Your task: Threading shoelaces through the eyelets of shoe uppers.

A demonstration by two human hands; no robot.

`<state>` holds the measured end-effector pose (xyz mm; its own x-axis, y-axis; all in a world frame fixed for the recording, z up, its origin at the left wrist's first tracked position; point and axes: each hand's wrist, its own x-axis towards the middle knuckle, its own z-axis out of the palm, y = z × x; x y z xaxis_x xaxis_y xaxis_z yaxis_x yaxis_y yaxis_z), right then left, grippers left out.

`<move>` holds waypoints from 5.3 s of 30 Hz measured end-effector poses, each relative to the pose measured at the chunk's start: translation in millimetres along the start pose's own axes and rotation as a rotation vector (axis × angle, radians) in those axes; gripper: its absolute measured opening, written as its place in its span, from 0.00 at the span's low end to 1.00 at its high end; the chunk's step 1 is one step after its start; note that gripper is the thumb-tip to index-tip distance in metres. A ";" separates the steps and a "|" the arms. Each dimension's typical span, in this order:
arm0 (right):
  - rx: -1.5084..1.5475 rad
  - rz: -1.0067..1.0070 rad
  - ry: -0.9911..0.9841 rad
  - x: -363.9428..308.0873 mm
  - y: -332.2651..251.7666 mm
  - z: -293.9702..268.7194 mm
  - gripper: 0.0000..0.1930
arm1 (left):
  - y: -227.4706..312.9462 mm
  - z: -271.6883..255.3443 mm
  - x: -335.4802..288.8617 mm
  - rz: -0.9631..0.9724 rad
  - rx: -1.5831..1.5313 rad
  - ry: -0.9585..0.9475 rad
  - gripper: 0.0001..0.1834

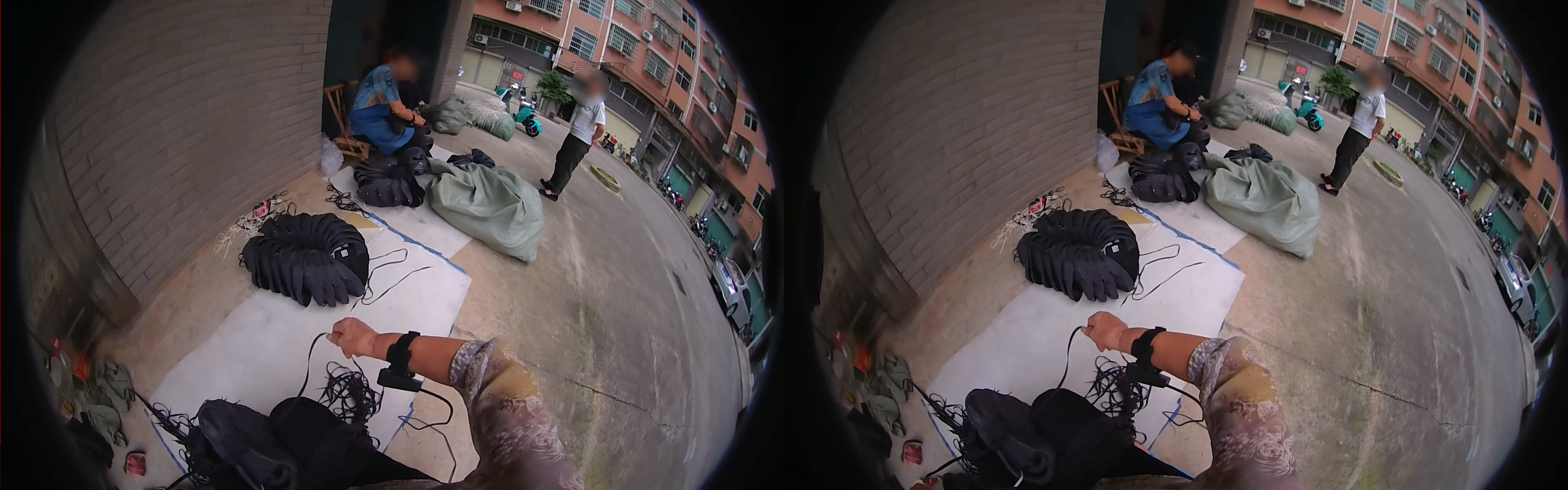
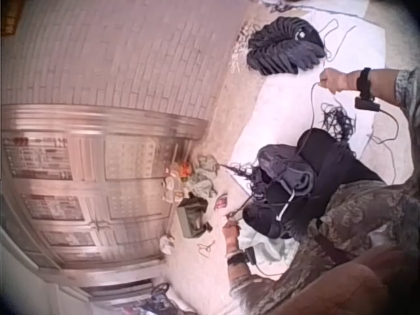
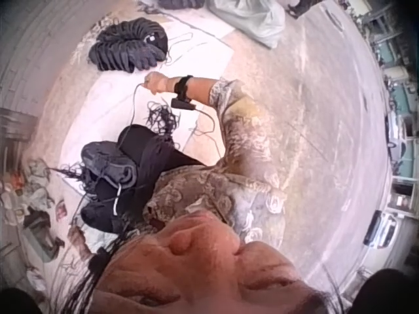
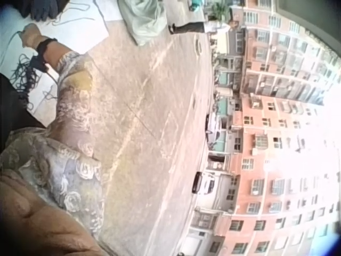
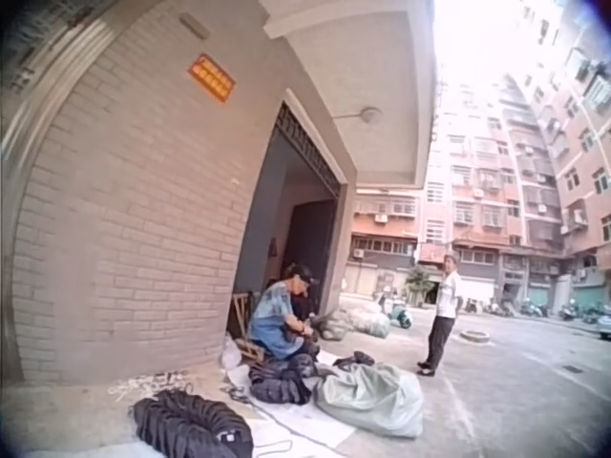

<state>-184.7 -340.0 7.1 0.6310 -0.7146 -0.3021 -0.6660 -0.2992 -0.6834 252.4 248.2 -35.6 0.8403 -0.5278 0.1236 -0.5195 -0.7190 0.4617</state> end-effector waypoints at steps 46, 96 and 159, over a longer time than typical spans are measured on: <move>1.235 0.059 -0.726 -28.0 -48.5 186.7 0.07 | 262.4 95.0 -66.2 -0.623 -1.203 -0.586 0.03; 0.954 -0.409 -0.037 -49.2 -93.9 229.8 0.10 | 250.1 122.3 -76.8 -0.551 -1.238 -0.403 0.07; -0.114 -0.806 0.003 -66.7 -103.4 213.8 0.08 | 262.1 134.2 -77.7 0.187 -0.410 0.038 0.06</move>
<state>-72.9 -126.1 -44.2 0.9327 -0.2540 0.2559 -0.0443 -0.7850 -0.6179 30.2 40.1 -42.0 0.7468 -0.6093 0.2665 -0.5653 -0.3705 0.7370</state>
